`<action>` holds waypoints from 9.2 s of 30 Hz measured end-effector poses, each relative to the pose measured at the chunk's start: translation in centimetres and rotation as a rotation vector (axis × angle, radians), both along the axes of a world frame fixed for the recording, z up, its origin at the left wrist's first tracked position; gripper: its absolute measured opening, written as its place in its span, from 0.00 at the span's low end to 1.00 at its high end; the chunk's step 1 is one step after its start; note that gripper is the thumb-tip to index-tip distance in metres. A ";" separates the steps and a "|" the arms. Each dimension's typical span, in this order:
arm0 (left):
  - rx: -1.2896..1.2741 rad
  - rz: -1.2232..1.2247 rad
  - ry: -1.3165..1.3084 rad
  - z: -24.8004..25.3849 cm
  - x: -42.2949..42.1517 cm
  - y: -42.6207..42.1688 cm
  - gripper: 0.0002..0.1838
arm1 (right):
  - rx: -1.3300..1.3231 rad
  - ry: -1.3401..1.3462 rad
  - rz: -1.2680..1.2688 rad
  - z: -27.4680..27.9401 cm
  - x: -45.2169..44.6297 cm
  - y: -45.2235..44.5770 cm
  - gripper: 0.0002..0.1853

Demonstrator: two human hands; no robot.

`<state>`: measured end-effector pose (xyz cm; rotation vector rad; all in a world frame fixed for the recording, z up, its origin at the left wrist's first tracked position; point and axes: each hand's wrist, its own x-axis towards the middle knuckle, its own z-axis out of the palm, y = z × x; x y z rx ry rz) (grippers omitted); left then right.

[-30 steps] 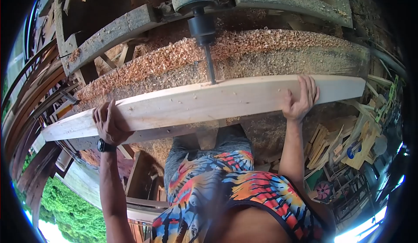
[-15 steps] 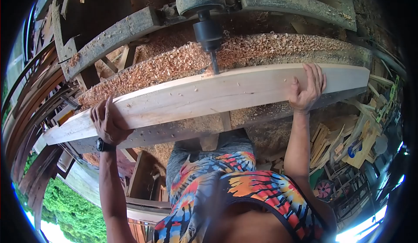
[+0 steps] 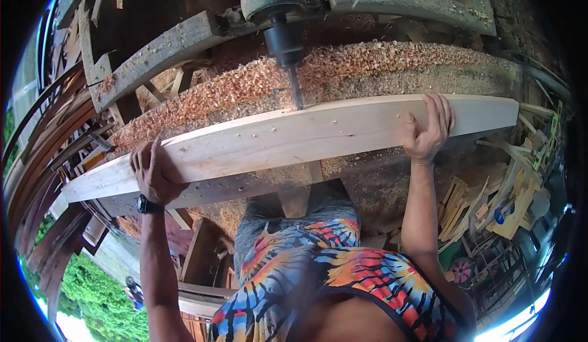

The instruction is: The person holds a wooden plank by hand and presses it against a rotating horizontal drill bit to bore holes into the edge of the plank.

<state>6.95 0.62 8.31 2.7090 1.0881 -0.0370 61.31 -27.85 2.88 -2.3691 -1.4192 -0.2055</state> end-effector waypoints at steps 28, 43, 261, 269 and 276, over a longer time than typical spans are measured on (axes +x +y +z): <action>-0.022 0.216 0.212 1.8 3.0 -2.0 0.75 | -0.074 -0.015 -0.062 1.6 14.1 -1.0 0.36; 0.140 1.822 -0.063 -7.1 -14.8 7.0 0.69 | 0.012 0.779 -1.143 -3.1 47.1 -7.6 0.50; -0.344 1.579 -0.083 -2.8 -44.8 13.5 0.68 | -0.373 0.747 -1.401 2.0 -13.2 3.3 0.57; 0.060 1.124 0.374 -10.0 -24.8 -1.6 0.57 | -0.365 0.632 -1.133 4.6 -2.1 -9.1 0.55; 0.010 0.468 0.843 -4.5 -5.7 -13.3 0.47 | -0.349 0.399 -1.068 1.5 21.2 -23.4 0.43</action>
